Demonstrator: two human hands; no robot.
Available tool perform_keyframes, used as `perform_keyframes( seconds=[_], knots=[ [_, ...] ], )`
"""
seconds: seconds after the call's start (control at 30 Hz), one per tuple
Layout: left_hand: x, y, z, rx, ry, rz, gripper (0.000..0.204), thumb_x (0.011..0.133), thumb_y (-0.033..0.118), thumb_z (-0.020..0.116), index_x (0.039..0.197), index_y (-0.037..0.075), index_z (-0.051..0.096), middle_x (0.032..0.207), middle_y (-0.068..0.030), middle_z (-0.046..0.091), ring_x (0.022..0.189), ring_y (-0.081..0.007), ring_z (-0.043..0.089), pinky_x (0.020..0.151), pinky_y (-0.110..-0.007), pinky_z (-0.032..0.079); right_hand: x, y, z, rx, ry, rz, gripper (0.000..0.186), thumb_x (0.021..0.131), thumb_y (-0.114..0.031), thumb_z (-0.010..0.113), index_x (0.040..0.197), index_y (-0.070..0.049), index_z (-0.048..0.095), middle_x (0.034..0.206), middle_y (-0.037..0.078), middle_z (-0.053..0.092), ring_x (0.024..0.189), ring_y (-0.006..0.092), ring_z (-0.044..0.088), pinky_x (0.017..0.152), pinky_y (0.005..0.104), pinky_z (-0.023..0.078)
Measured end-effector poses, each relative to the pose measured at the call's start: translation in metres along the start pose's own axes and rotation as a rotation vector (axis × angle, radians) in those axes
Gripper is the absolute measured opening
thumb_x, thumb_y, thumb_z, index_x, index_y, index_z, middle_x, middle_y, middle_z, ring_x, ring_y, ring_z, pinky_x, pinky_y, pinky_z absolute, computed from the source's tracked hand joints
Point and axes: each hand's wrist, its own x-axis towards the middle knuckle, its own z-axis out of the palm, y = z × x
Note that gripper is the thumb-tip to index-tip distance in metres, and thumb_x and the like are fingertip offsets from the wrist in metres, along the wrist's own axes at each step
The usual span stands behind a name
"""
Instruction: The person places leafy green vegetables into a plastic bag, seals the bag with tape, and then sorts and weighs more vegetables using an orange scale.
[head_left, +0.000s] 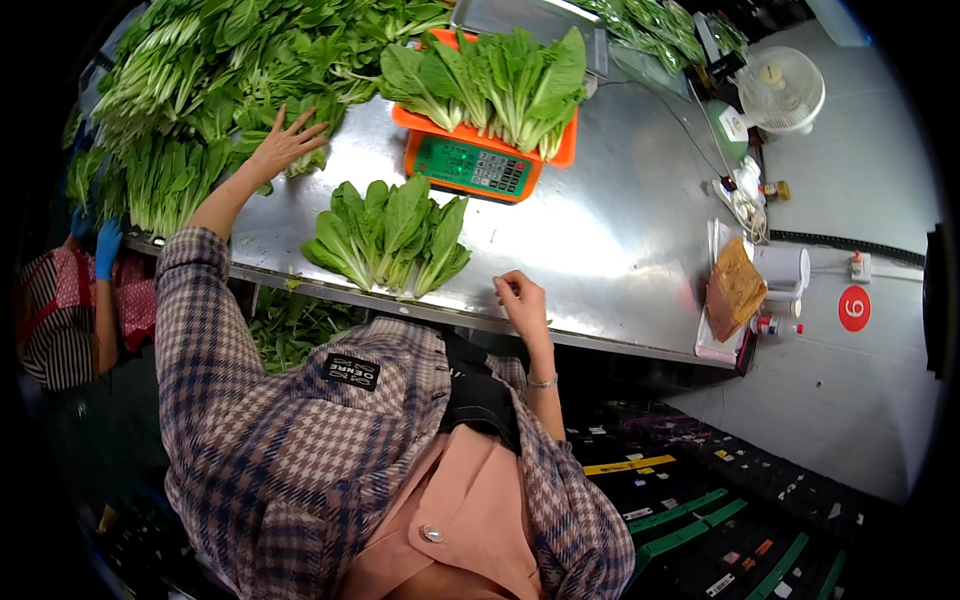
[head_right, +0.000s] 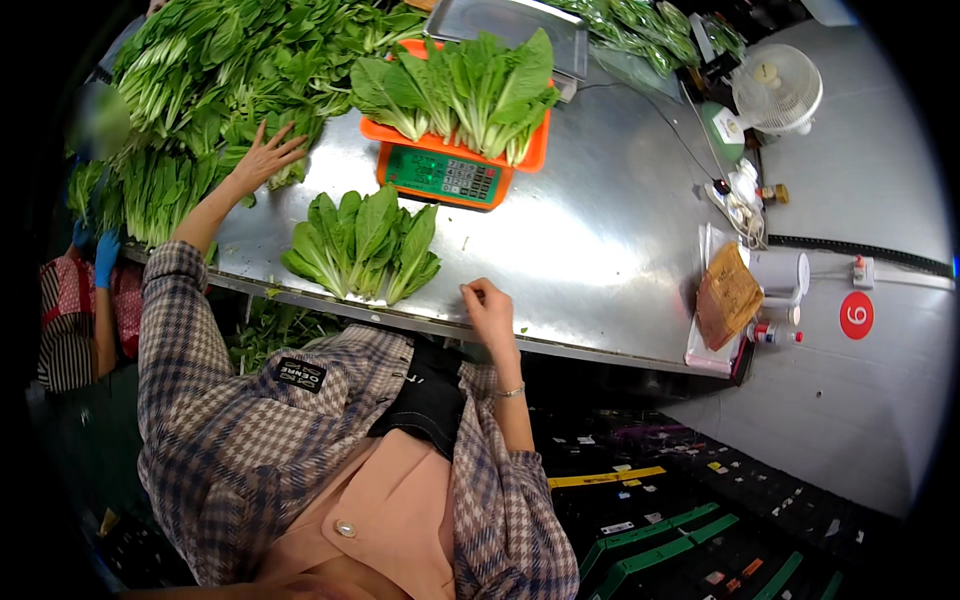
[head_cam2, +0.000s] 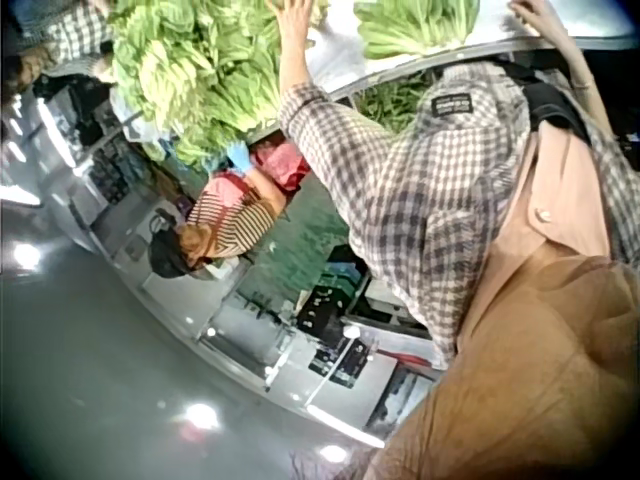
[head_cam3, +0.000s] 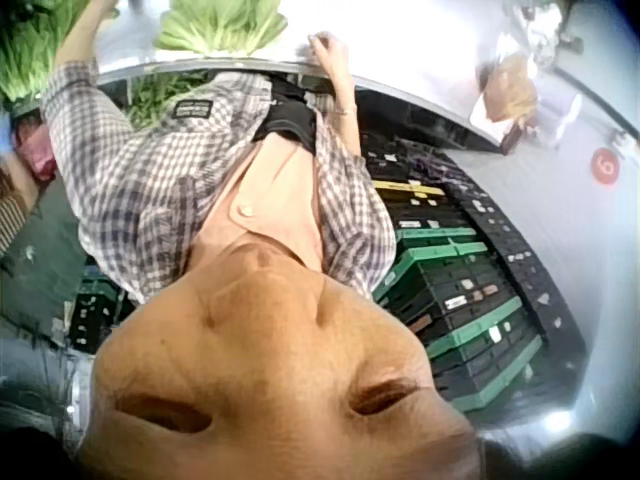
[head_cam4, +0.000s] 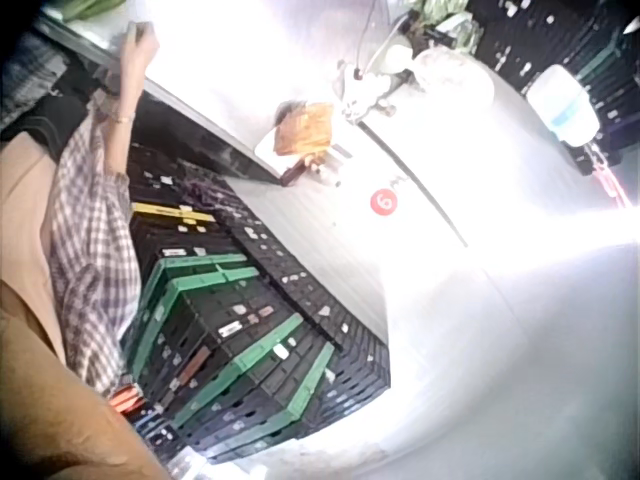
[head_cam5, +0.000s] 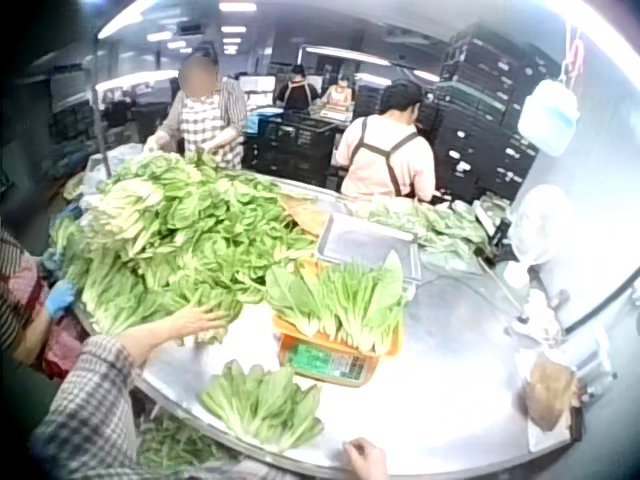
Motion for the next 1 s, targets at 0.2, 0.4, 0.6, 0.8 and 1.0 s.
perform_keyframes(
  seconds=[0.2, 0.4, 0.6, 0.8, 1.0],
  knots=[
    [-0.011, 0.025, -0.011, -0.071, -0.001, -0.075, 0.084, 0.061, -0.012, 0.053, 0.131, 0.025, 0.026, 0.141, 0.0007, 0.011, 0.130, -0.0273, 0.006, 0.099, -0.060, 0.008, 0.012, 0.082, -0.114, -0.130, 0.433, 0.077, 0.022, 0.078, -0.020, 0.056, 0.077, 0.002, 0.058, 0.065, 0.011, 0.058, 0.059, 0.0203, 0.055, 0.058, 0.0307, 0.044],
    [-0.011, 0.097, -0.078, -0.242, -0.015, -0.498, 0.077, 0.060, -0.016, 0.045, 0.126, 0.021, 0.036, 0.140, -0.0030, 0.014, 0.129, -0.0308, 0.012, 0.096, -0.061, 0.012, 0.045, 0.157, -0.277, -0.726, 0.975, 0.281, 0.051, 0.071, -0.025, 0.064, 0.110, 0.001, 0.043, 0.113, 0.018, 0.045, 0.102, 0.0291, 0.044, 0.079, 0.0408, 0.039],
    [-0.051, 0.152, -0.083, -0.679, 0.290, -0.694, 0.066, 0.063, 0.000, 0.059, 0.124, 0.010, 0.037, 0.132, -0.0205, 0.026, 0.123, -0.0371, 0.021, 0.101, -0.042, 0.018, 0.085, 0.196, -0.323, -1.381, 0.901, 0.537, 0.047, 0.080, -0.026, 0.049, 0.122, -0.006, 0.038, 0.129, 0.018, 0.030, 0.120, 0.0343, 0.026, 0.079, 0.0553, 0.035],
    [-0.040, 0.185, -0.128, -0.953, 0.208, -1.004, 0.052, 0.071, 0.009, 0.055, 0.121, 0.009, 0.038, 0.131, -0.0172, 0.028, 0.123, -0.0361, 0.022, 0.101, -0.040, 0.020, 0.061, 0.205, -0.368, -1.153, 1.162, 0.190, 0.020, 0.081, -0.016, 0.047, 0.087, 0.000, 0.058, 0.085, 0.016, 0.059, 0.068, 0.0288, 0.059, 0.057, 0.0397, 0.048],
    [0.003, 0.165, -0.123, -1.495, 0.486, -1.278, 0.046, 0.077, 0.025, 0.057, 0.113, -0.002, 0.046, 0.110, -0.0160, 0.051, 0.097, -0.0239, 0.053, 0.077, -0.032, 0.044, 0.033, 0.048, -0.286, -0.598, 0.902, -0.447, 0.029, 0.082, -0.002, 0.038, 0.108, 0.003, 0.052, 0.107, 0.016, 0.055, 0.100, 0.0276, 0.051, 0.088, 0.0335, 0.039]
  ],
)
